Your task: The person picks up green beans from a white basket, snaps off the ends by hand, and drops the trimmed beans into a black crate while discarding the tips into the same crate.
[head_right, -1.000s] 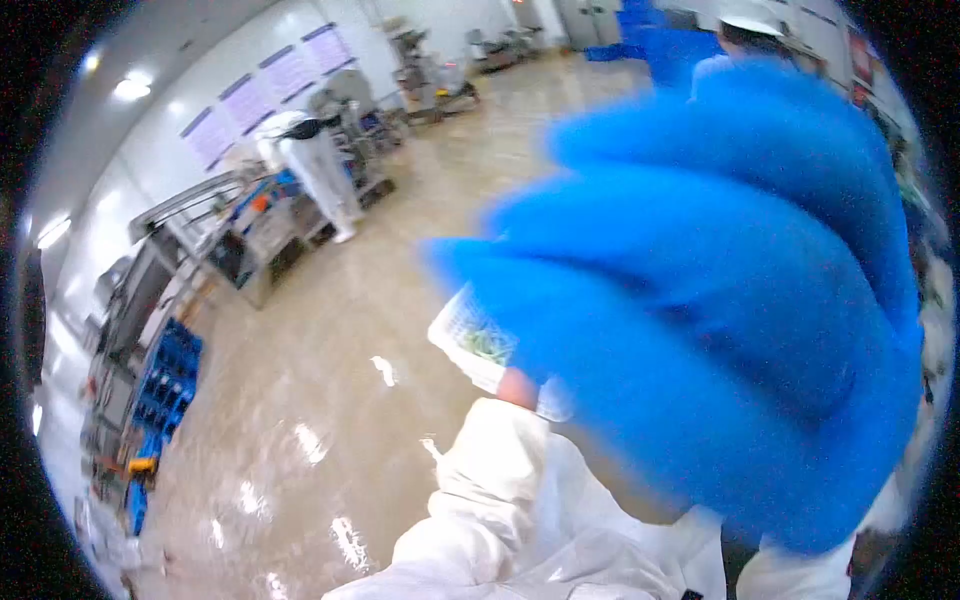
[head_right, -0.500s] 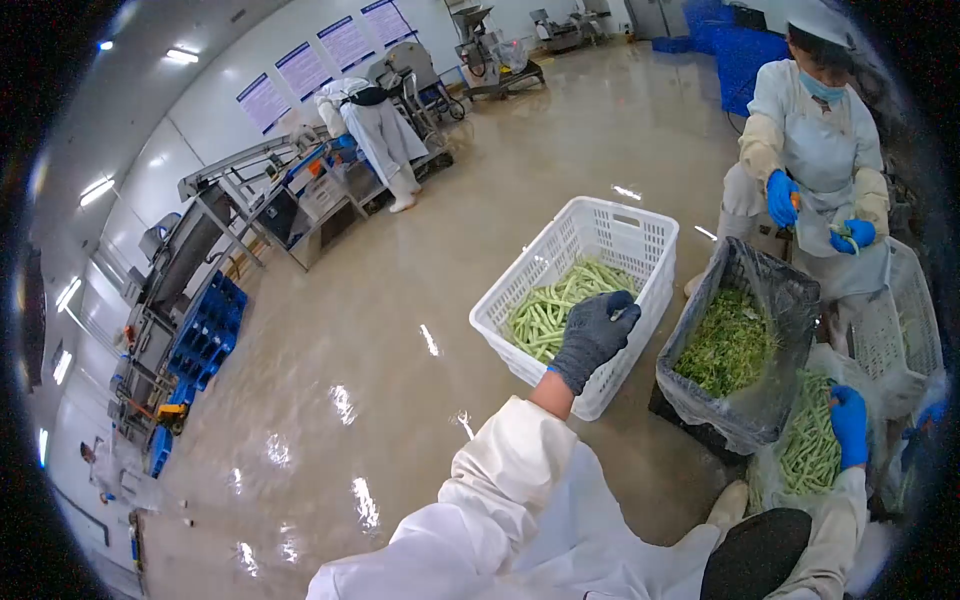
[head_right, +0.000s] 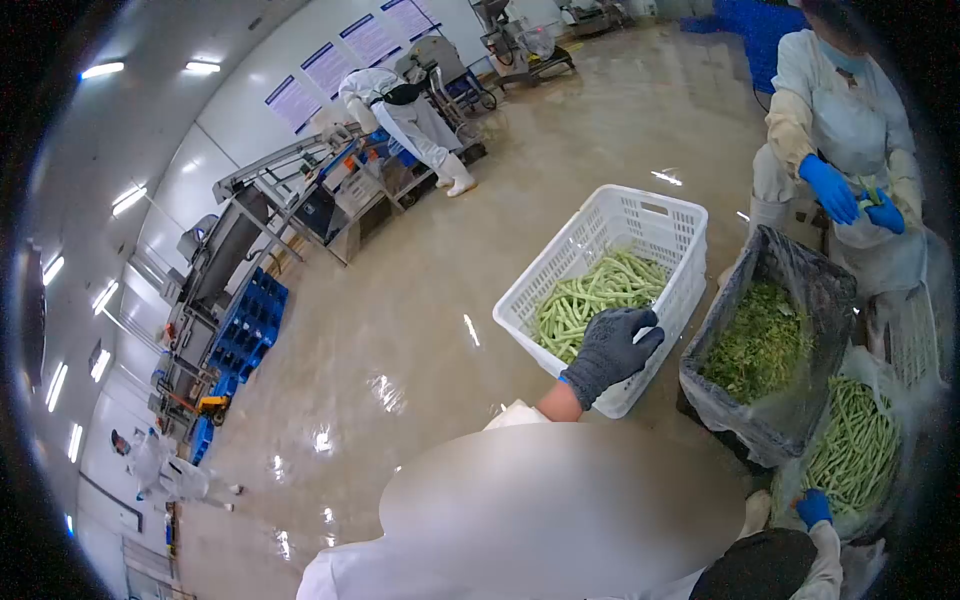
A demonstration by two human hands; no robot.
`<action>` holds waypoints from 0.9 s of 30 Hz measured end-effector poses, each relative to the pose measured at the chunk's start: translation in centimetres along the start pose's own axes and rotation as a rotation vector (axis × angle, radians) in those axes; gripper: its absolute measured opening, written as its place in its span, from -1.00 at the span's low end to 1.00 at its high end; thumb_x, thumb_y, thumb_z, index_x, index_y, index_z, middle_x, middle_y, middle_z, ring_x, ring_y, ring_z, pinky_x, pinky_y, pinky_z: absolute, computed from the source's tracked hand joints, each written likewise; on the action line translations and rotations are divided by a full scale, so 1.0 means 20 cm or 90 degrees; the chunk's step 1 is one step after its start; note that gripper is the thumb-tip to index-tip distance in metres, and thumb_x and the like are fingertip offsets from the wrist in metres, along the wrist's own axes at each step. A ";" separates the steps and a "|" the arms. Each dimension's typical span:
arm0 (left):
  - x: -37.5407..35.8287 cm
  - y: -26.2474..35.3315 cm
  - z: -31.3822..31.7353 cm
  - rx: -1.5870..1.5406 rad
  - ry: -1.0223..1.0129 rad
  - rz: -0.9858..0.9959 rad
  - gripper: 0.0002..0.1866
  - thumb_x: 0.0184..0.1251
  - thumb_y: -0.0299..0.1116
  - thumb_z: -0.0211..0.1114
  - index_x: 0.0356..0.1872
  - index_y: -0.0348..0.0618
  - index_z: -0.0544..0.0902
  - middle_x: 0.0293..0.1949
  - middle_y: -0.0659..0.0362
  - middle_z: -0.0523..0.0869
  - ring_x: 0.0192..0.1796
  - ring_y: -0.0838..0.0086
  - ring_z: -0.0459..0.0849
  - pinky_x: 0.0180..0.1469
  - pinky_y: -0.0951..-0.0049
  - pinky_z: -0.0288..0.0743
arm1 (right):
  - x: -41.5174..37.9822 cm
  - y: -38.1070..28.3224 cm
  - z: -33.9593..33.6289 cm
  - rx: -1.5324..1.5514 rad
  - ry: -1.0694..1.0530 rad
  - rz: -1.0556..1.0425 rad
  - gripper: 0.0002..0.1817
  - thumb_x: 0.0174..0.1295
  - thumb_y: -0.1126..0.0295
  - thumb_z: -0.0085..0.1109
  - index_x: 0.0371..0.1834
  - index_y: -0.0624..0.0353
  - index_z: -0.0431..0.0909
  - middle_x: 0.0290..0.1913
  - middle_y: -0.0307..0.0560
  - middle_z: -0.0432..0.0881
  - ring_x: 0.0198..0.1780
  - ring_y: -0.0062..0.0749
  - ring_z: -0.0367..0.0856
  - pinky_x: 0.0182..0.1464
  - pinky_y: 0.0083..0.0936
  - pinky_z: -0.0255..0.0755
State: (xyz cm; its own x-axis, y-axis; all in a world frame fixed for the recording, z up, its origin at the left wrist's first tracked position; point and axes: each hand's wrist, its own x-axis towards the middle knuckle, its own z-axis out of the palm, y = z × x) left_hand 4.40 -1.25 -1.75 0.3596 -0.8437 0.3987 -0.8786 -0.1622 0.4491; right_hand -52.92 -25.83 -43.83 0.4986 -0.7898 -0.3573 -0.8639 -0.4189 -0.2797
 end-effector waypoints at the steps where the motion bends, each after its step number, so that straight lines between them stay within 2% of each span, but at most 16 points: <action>1: 0.00 0.01 -0.01 0.018 -0.028 -0.005 -0.71 0.19 -0.11 0.29 -0.30 -0.14 0.70 -0.38 -0.02 0.69 -0.23 0.07 0.65 -0.08 0.12 0.47 | 0.02 0.02 0.06 -0.026 -0.012 -0.018 -0.57 -0.14 0.24 0.38 -0.19 0.28 0.66 -0.18 0.32 0.65 -0.06 0.17 0.63 0.00 -0.13 0.49; 4: -0.03 -0.02 0.01 -0.011 -0.003 0.001 -0.67 0.19 -0.07 0.29 -0.23 -0.13 0.72 -0.30 -0.02 0.72 -0.15 0.06 0.66 0.00 0.14 0.46 | 0.02 -0.02 0.09 0.109 0.194 0.063 -0.20 -0.21 0.13 0.50 0.17 0.25 0.48 0.15 0.27 0.54 0.16 0.10 0.51 0.22 -0.17 0.39; 5: -0.05 -0.04 0.06 -0.051 0.003 0.013 -0.66 0.19 -0.06 0.30 -0.23 -0.12 0.73 -0.28 -0.01 0.72 -0.13 0.06 0.66 0.02 0.13 0.45 | -0.08 -0.25 -0.19 0.034 0.078 0.070 -0.14 -0.21 0.11 0.52 0.23 0.24 0.43 0.20 0.23 0.51 0.19 0.08 0.49 0.22 -0.18 0.39; 6: -0.07 -0.07 0.07 -0.063 -0.027 0.003 -0.63 0.19 -0.05 0.31 -0.19 -0.14 0.72 -0.22 -0.01 0.73 -0.09 0.06 0.67 0.05 0.16 0.46 | -0.09 -0.22 -0.14 -0.033 0.135 -0.005 -0.23 -0.11 0.07 0.46 0.18 0.24 0.47 0.16 0.24 0.53 0.18 0.08 0.50 0.23 -0.20 0.38; 8: -0.07 -0.07 0.05 -0.063 -0.097 -0.033 -0.62 0.21 -0.11 0.35 -0.13 -0.21 0.71 -0.13 -0.01 0.74 -0.03 0.10 0.68 0.09 0.21 0.48 | -0.13 -0.37 -0.19 -0.018 0.014 0.027 -0.51 0.12 0.11 0.21 0.01 0.25 0.58 0.08 0.23 0.59 0.14 0.08 0.53 0.20 -0.18 0.39; 9: -0.06 -0.08 0.05 -0.079 -0.117 -0.040 -0.65 0.21 -0.19 0.37 -0.10 -0.24 0.70 -0.13 -0.01 0.74 -0.02 0.13 0.68 0.10 0.23 0.48 | 0.07 -0.12 0.14 -0.151 -0.041 -0.050 -0.63 0.07 0.17 0.21 -0.17 0.23 0.66 0.00 0.20 0.63 0.05 0.08 0.58 0.10 -0.12 0.45; 10: -0.06 -0.09 0.05 -0.095 -0.136 -0.047 -0.67 0.21 -0.27 0.39 -0.08 -0.27 0.69 -0.12 0.00 0.75 -0.01 0.16 0.69 0.11 0.26 0.48 | 0.00 -0.20 0.08 -0.041 0.003 0.073 -0.70 0.01 0.17 0.22 -0.35 0.19 0.69 -0.15 0.21 0.66 -0.08 0.11 0.62 -0.03 -0.10 0.50; 12: -0.04 -0.03 0.03 -0.095 -0.165 -0.071 -0.68 0.23 -0.30 0.38 -0.07 -0.29 0.69 -0.13 0.03 0.75 -0.04 0.27 0.69 0.06 0.32 0.49 | -0.16 -0.36 -0.10 -0.006 0.162 0.038 -0.71 0.05 0.14 0.22 -0.46 0.16 0.67 -0.37 0.17 0.66 -0.29 0.12 0.63 -0.19 -0.10 0.50; 13: -0.05 -0.06 0.04 -0.110 -0.183 -0.068 -0.69 0.24 -0.30 0.38 -0.09 -0.30 0.69 -0.09 0.01 0.74 -0.02 0.30 0.69 0.05 0.33 0.49 | -0.17 -0.33 -0.06 -0.006 0.212 0.013 -0.72 0.03 0.16 0.23 -0.45 0.17 0.68 -0.34 0.15 0.68 -0.29 0.11 0.64 -0.19 -0.12 0.51; 14: -0.07 -0.03 0.04 -0.139 -0.187 -0.125 -0.70 0.26 -0.31 0.36 -0.09 -0.31 0.68 -0.09 0.00 0.73 -0.03 0.28 0.68 0.07 0.35 0.48 | -0.23 -0.41 -0.21 0.075 0.094 0.098 -0.76 0.04 0.25 0.21 -0.33 0.16 0.72 -0.28 0.12 0.71 -0.27 0.06 0.67 -0.16 -0.16 0.53; 16: -0.06 0.00 0.03 -0.162 -0.231 -0.159 -0.71 0.28 -0.33 0.34 -0.07 -0.32 0.68 -0.09 0.00 0.72 -0.02 0.27 0.67 0.09 0.34 0.47 | -0.24 -0.36 -0.19 0.202 0.255 0.038 -0.74 0.04 0.36 0.21 -0.20 0.12 0.74 -0.25 0.07 0.74 -0.26 -0.10 0.72 -0.14 -0.27 0.55; 19: -0.05 0.04 0.03 -0.132 -0.267 -0.190 -0.70 0.28 -0.33 0.34 -0.06 -0.33 0.67 -0.05 -0.02 0.70 0.02 0.26 0.65 0.11 0.32 0.46 | -0.26 -0.39 -0.40 0.460 0.280 0.203 -0.70 0.03 0.45 0.21 -0.13 0.15 0.73 -0.28 0.02 0.75 -0.25 -0.27 0.73 -0.10 -0.37 0.56; 22: -0.06 0.06 0.06 -0.101 -0.278 -0.154 -0.68 0.28 -0.30 0.34 -0.05 -0.32 0.67 -0.02 -0.04 0.69 0.07 0.22 0.63 0.15 0.29 0.44 | -0.08 -0.21 -0.41 0.534 0.341 0.232 -0.67 0.07 0.38 0.22 -0.08 0.22 0.70 -0.29 0.00 0.76 -0.25 -0.31 0.73 -0.09 -0.43 0.55; 24: -0.06 0.10 0.06 -0.067 -0.289 -0.174 -0.66 0.28 -0.27 0.33 -0.03 -0.30 0.66 0.00 -0.06 0.68 0.09 0.13 0.61 0.18 0.25 0.41 | 0.02 -0.16 -0.36 0.323 0.261 0.174 -0.67 0.05 0.21 0.21 -0.17 0.13 0.74 -0.22 0.03 0.75 -0.20 -0.14 0.72 -0.04 -0.29 0.54; 26: -0.07 0.08 0.07 -0.059 -0.295 -0.106 -0.67 0.27 -0.28 0.33 -0.04 -0.29 0.66 -0.03 -0.08 0.69 0.08 0.12 0.61 0.17 0.24 0.41 | 0.16 -0.15 -0.31 0.195 0.077 0.213 -0.41 0.02 -0.06 0.25 0.02 0.14 0.66 0.03 0.14 0.67 0.02 0.01 0.66 0.12 -0.20 0.48; 27: -0.08 0.08 0.07 -0.051 -0.294 -0.074 -0.67 0.27 -0.28 0.33 -0.04 -0.28 0.66 -0.04 -0.08 0.69 0.07 0.11 0.61 0.17 0.23 0.41 | 0.20 -0.18 -0.28 0.220 0.135 0.246 -0.33 0.03 -0.10 0.25 0.10 0.16 0.59 0.09 0.17 0.62 0.07 0.05 0.62 0.16 -0.20 0.46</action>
State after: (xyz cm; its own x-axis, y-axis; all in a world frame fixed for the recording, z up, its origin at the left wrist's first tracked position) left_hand 1.97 -0.96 -2.71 0.2609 -0.9643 -0.0460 -0.8070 -0.2441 0.5378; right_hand -48.21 -29.95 -39.24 0.0942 -0.9446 -0.3143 -0.8894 0.0621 -0.4530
